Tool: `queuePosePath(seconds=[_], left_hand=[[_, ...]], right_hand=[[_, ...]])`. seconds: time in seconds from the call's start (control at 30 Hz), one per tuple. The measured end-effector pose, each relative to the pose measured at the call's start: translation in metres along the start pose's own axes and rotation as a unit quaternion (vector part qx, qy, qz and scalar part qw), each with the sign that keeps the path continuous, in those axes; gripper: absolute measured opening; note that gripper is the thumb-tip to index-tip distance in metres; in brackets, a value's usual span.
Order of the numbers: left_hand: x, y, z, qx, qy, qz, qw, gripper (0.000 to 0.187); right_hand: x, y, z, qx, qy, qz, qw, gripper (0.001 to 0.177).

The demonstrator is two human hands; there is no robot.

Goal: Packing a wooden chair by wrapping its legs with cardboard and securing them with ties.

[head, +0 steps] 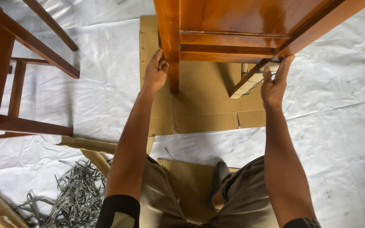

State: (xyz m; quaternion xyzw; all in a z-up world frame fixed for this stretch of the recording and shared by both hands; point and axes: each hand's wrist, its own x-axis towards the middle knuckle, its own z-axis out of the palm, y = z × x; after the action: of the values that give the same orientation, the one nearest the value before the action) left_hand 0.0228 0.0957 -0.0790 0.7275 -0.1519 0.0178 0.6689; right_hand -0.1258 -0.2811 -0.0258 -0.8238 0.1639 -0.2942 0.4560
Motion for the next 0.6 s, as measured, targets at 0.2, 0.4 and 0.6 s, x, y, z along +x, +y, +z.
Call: queuePosePath(seconds=[0.2,0.4,0.6], left_hand=[[-0.034,0.031,0.02,0.122,0.035,-0.03,0.991,0.042],[-0.068,0.064,0.046,0.078,0.027,-0.04,0.996,0.043],[-0.08,0.063,0.053,0.013,0.052,-0.03,0.998,0.031]], right_hand=[[0.039,0.037,-0.001,-0.011,-0.008,-0.015,1.0,0.078],[0.054,0.027,-0.019,0.038,-0.085,-0.053,0.994,0.067],[0.043,0.054,0.011,0.094,-0.044,0.025,0.994,0.052]])
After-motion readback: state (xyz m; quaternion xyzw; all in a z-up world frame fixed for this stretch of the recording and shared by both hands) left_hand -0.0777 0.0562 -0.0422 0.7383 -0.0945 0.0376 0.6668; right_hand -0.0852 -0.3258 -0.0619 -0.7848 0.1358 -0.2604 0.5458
